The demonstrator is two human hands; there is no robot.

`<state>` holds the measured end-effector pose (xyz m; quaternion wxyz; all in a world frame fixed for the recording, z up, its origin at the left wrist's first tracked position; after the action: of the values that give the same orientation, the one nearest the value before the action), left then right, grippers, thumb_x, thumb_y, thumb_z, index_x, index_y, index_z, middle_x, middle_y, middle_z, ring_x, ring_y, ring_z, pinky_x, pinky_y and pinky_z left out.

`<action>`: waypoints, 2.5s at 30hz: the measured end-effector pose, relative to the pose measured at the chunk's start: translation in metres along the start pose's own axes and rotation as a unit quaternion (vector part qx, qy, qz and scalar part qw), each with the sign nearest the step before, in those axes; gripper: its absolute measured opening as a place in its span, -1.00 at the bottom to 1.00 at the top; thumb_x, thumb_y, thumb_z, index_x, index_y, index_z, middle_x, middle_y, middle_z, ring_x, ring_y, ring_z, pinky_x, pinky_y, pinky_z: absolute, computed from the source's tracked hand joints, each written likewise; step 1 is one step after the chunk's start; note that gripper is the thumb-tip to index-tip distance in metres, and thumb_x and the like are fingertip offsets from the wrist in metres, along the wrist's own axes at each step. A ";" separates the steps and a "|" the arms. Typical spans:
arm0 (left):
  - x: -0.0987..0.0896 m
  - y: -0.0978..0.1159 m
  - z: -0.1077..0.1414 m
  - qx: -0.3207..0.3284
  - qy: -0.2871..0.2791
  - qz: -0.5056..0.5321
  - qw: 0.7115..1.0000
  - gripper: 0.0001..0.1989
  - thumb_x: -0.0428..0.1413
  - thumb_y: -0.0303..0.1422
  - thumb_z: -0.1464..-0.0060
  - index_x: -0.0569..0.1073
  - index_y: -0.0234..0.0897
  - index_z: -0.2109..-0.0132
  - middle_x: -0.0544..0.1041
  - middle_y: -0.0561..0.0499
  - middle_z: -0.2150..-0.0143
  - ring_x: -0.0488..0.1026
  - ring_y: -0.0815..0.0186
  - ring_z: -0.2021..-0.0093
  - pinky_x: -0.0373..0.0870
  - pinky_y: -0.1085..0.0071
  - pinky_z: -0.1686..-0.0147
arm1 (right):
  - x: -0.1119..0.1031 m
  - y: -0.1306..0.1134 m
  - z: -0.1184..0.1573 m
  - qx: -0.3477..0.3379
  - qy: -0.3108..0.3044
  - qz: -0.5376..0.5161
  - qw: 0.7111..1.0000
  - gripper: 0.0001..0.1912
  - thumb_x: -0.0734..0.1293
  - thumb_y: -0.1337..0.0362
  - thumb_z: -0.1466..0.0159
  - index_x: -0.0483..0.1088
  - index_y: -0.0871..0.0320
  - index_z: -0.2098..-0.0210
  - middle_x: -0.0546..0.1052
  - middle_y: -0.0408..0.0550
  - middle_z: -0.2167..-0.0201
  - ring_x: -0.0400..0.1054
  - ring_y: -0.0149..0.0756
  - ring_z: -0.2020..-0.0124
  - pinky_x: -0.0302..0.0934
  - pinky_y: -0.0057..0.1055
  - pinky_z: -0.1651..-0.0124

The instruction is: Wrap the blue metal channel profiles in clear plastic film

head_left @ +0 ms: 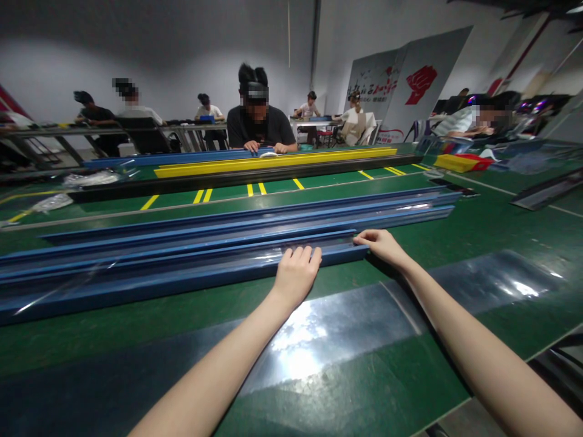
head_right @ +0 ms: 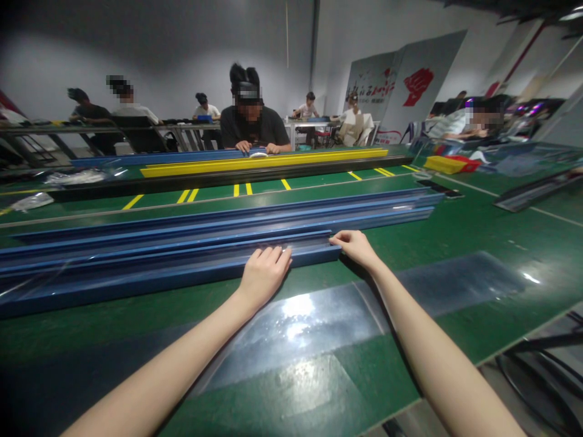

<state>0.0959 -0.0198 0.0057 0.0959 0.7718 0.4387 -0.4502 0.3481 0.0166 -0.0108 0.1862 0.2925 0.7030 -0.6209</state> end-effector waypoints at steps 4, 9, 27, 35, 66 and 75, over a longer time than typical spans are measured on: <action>0.001 0.000 0.000 0.001 0.000 0.003 1.000 -0.76 -0.17 -0.39 -0.20 0.36 -0.32 0.11 0.44 -0.02 0.35 0.36 0.29 0.34 0.09 0.35 0.39 | 0.000 -0.001 0.000 0.003 -0.002 0.004 1.000 -0.63 0.28 -0.03 0.02 0.43 0.19 0.54 0.48 -0.07 0.55 0.30 -0.32 0.45 0.11 -0.43 0.33; 0.001 0.000 0.000 0.003 -0.004 0.005 1.000 -0.75 -0.17 -0.39 -0.20 0.36 -0.32 0.10 0.44 -0.02 0.36 0.35 0.29 0.34 0.09 0.35 0.39 | -0.001 -0.005 0.002 0.003 0.002 0.007 1.000 -0.61 0.28 -0.06 0.03 0.43 0.18 0.55 0.48 -0.07 0.56 0.30 -0.32 0.46 0.10 -0.42 0.34; 0.002 0.000 0.000 0.002 0.000 0.007 1.000 -0.77 -0.14 -0.38 -0.19 0.36 -0.32 0.11 0.45 -0.03 0.35 0.36 0.29 0.33 0.10 0.35 0.40 | -0.001 -0.007 0.003 0.013 -0.008 0.012 1.000 -0.56 0.29 -0.11 0.05 0.42 0.19 0.56 0.48 -0.05 0.56 0.30 -0.31 0.46 0.09 -0.42 0.35; 0.002 0.000 0.000 0.000 -0.011 0.010 1.000 -0.74 -0.17 -0.39 -0.20 0.36 -0.33 0.10 0.46 -0.07 0.31 0.38 0.28 0.29 0.13 0.35 0.39 | -0.001 -0.009 0.004 0.010 -0.003 0.015 1.000 -0.57 0.29 -0.09 0.04 0.43 0.20 0.56 0.47 -0.07 0.57 0.30 -0.32 0.46 0.09 -0.42 0.34; -0.011 -0.010 -0.012 -0.025 -0.126 0.070 0.989 -0.76 -0.13 -0.29 -0.15 0.38 -0.30 0.26 0.45 -0.08 0.32 0.37 0.22 0.27 0.19 0.35 0.36 | 0.002 0.001 -0.002 0.014 -0.012 0.000 1.000 -0.55 0.29 -0.12 0.05 0.41 0.18 0.57 0.47 -0.07 0.56 0.30 -0.32 0.46 0.11 -0.43 0.34; -0.012 -0.022 -0.014 -0.020 -0.149 0.144 0.978 -0.81 -0.06 -0.25 -0.14 0.33 -0.26 0.20 0.42 0.02 0.22 0.37 0.32 0.20 0.28 0.45 0.27 | 0.002 -0.005 0.001 0.025 -0.007 0.015 1.000 -0.57 0.29 -0.10 0.03 0.41 0.19 0.57 0.46 -0.08 0.57 0.28 -0.35 0.48 0.07 -0.45 0.38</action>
<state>0.0851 -0.0064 0.0287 0.2394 0.7494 0.3126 -0.5324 0.3435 0.0158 -0.0088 0.1926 0.3031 0.6816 -0.6376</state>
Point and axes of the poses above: each hand's wrist, its own z-axis away from the middle knuckle, its own x-axis out of the palm, y = z × x, the point moved 1 cm from there along -z, towards the middle knuckle
